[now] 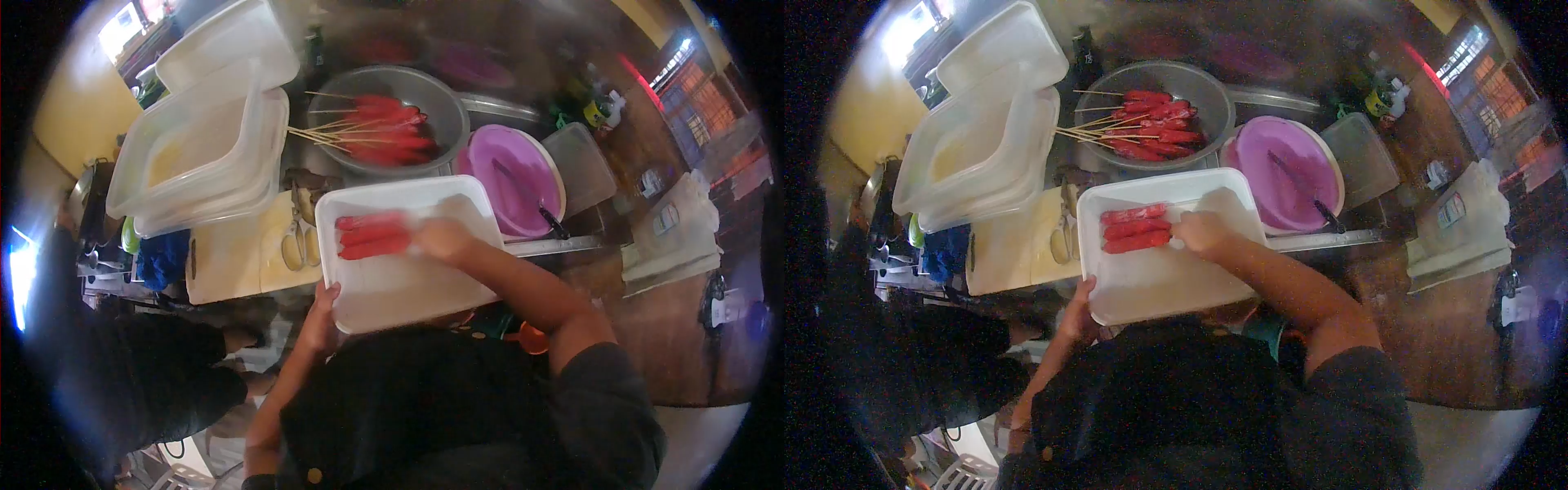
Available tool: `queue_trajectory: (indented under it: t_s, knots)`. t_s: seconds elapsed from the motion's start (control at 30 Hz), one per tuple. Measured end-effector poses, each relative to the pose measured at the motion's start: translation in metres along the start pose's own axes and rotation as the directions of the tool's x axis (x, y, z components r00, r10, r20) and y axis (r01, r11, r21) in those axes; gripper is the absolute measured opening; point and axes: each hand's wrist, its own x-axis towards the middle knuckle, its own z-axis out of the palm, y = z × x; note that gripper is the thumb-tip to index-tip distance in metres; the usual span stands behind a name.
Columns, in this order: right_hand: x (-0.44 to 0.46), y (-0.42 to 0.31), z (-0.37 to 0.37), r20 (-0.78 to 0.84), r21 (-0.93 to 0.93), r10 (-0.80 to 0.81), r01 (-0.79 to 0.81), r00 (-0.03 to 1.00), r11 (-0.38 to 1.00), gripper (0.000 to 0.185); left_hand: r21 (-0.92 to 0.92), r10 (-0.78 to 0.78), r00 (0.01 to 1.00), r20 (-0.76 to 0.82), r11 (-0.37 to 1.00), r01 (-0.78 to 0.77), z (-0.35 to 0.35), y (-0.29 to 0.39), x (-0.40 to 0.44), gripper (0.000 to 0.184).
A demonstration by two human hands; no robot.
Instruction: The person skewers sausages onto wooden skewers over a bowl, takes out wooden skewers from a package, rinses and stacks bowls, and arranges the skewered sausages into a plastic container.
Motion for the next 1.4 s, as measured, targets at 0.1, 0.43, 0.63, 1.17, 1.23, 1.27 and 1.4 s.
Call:
queue_trajectory:
  t_s: [0.1,0.43,0.63,1.17,1.23,1.27,1.4]
  knots:
    - [0.007,-0.003,-0.006,0.037,-0.027,0.047,-0.046,0.998,0.999,0.019,0.052,0.033,0.999,0.011,0.998,-0.034,-0.011,-0.004,0.006,0.065]
    - [0.013,-0.011,-0.066,0.069,0.018,-0.071,0.069,0.995,0.997,0.014,-0.040,0.024,1.000,0.005,0.999,-0.024,0.007,0.011,-0.007,0.067]
    - [0.089,0.023,-0.128,-0.417,0.126,0.078,-0.027,0.906,0.992,0.020,-0.005,0.021,0.999,-0.026,1.000,-0.021,0.011,0.008,-0.008,0.062]
    - [0.179,0.023,-0.087,-0.237,-0.111,0.034,-0.062,0.971,0.992,0.020,0.000,0.120,0.993,0.008,0.993,-0.120,0.002,-0.006,0.007,0.055]
    - [0.174,0.022,-0.085,-0.320,-0.102,-0.056,0.024,0.946,0.994,0.020,-0.026,0.128,0.992,0.002,0.991,-0.128,0.001,-0.006,0.009,0.055]
    - [0.173,0.024,-0.088,-0.321,-0.103,-0.058,0.026,0.945,0.994,0.020,-0.033,0.126,0.992,0.017,0.992,-0.125,-0.003,-0.010,0.011,0.055]
    - [0.154,0.041,-0.112,-0.459,-0.148,0.014,-0.092,0.888,0.985,0.019,-0.029,0.104,0.991,0.085,0.994,-0.102,-0.007,-0.009,0.009,0.056]
